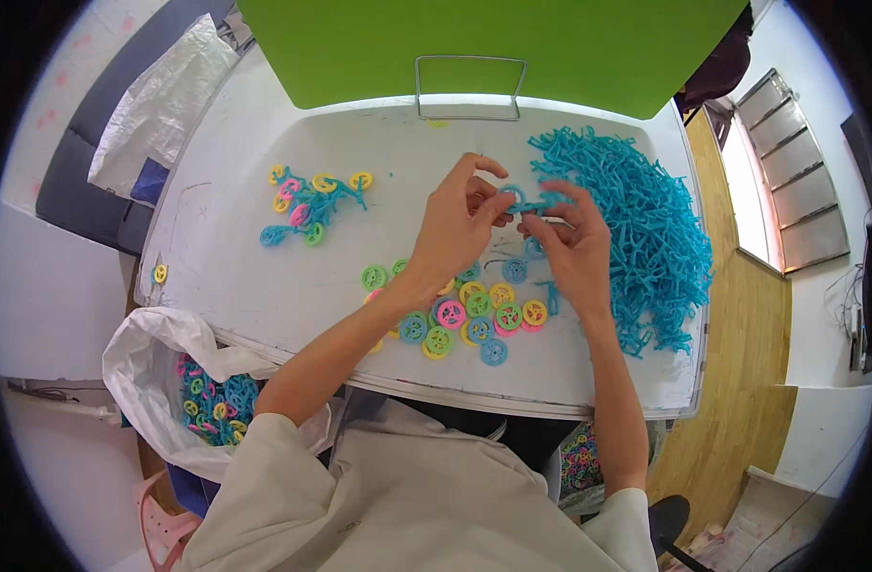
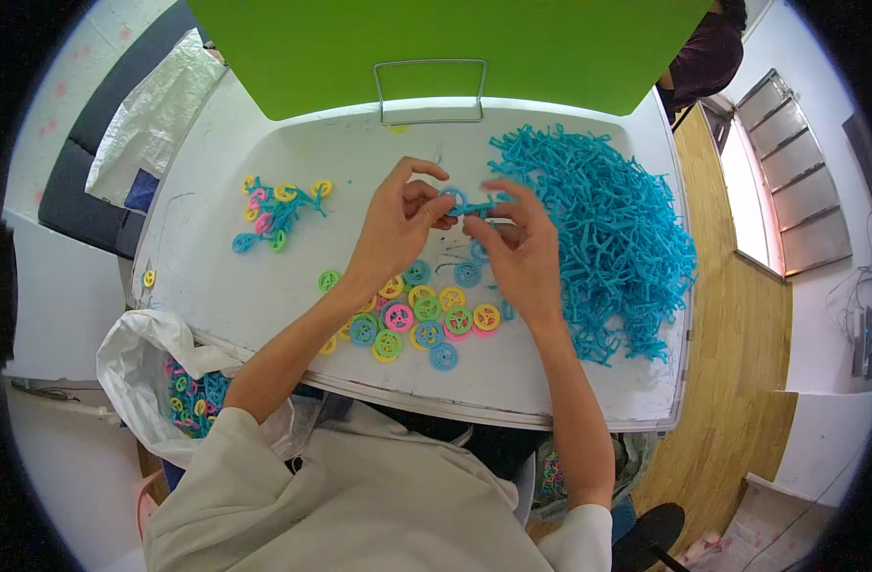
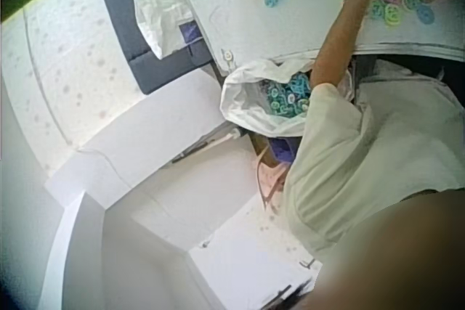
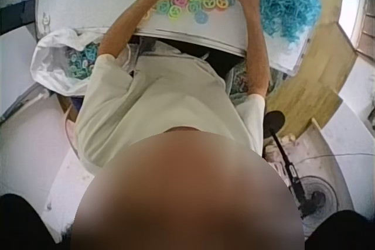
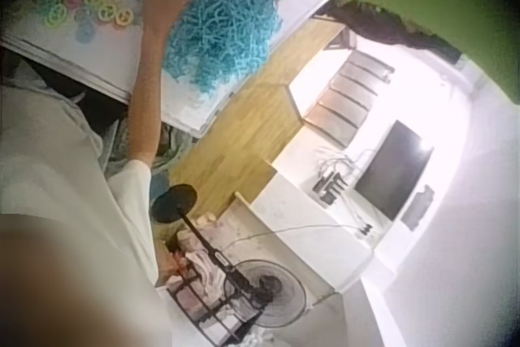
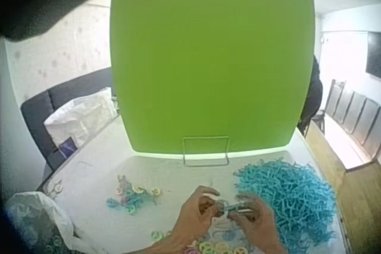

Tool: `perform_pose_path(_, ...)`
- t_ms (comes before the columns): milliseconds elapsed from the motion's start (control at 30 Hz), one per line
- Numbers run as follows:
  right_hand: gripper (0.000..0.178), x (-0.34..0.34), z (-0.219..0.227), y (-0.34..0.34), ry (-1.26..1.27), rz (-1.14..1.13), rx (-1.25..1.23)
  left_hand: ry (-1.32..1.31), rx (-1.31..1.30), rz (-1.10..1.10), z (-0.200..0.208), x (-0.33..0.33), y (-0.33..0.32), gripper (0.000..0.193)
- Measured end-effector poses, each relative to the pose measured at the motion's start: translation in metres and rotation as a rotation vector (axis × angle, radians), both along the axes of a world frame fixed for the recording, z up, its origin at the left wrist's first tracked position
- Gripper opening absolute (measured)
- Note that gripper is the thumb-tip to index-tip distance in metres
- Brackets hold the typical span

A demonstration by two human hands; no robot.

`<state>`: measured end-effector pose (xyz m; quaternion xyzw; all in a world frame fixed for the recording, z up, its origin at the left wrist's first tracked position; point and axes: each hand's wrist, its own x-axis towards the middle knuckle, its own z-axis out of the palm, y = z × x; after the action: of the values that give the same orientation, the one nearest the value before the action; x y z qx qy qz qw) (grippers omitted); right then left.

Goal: Connecting small circular plastic toy parts with smiley faces together.

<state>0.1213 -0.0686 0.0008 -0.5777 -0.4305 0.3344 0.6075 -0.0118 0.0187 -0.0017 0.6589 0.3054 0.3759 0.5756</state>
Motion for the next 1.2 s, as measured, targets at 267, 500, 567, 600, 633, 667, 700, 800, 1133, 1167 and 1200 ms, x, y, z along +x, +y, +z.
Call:
perform_pose_path(267,0.011,0.000,-0.007,0.002,-0.061,-0.096,-0.080,-0.126,-0.152,-0.055,-0.004,0.002,-0.002,0.017)
perform_pose_path(500,0.011,0.001,-0.011,0.004,0.082,-0.081,-0.060,-0.135,-0.239,-0.029,0.001,0.002,-0.007,0.019)
perform_pose_path(567,0.011,0.000,-0.011,0.003,0.060,-0.092,-0.070,-0.123,-0.184,-0.020,-0.001,0.003,-0.007,0.019)
perform_pose_path(600,0.012,-0.002,-0.010,0.003,0.039,-0.104,-0.079,-0.124,-0.184,-0.018,-0.001,0.003,-0.008,0.019)
perform_pose_path(633,0.012,-0.003,-0.010,0.003,0.039,-0.102,-0.079,-0.117,-0.143,0.003,-0.002,0.003,-0.010,0.018)
perform_pose_path(667,0.012,-0.005,-0.009,0.003,0.049,-0.131,-0.088,-0.110,-0.102,0.025,-0.002,0.004,-0.012,0.018)
perform_pose_path(700,0.013,-0.006,-0.009,0.003,0.060,-0.160,-0.096,-0.111,-0.102,0.027,-0.002,0.004,-0.013,0.018)
perform_pose_path(800,0.013,-0.013,-0.004,0.002,0.012,-0.222,-0.081,-0.096,-0.102,0.057,-0.002,0.006,-0.014,0.018)
perform_pose_path(1133,0.015,-0.012,-0.016,0.004,-0.099,-0.284,0.036,-0.154,-0.151,0.063,-0.004,0.006,-0.013,0.019)
perform_pose_path(1167,0.015,-0.011,-0.015,0.003,-0.185,-0.252,0.053,-0.106,-0.133,0.031,-0.004,0.004,-0.009,0.019)
perform_pose_path(1200,0.016,-0.010,-0.013,0.001,-0.271,-0.219,0.069,-0.105,-0.134,0.031,-0.005,0.003,-0.005,0.019)
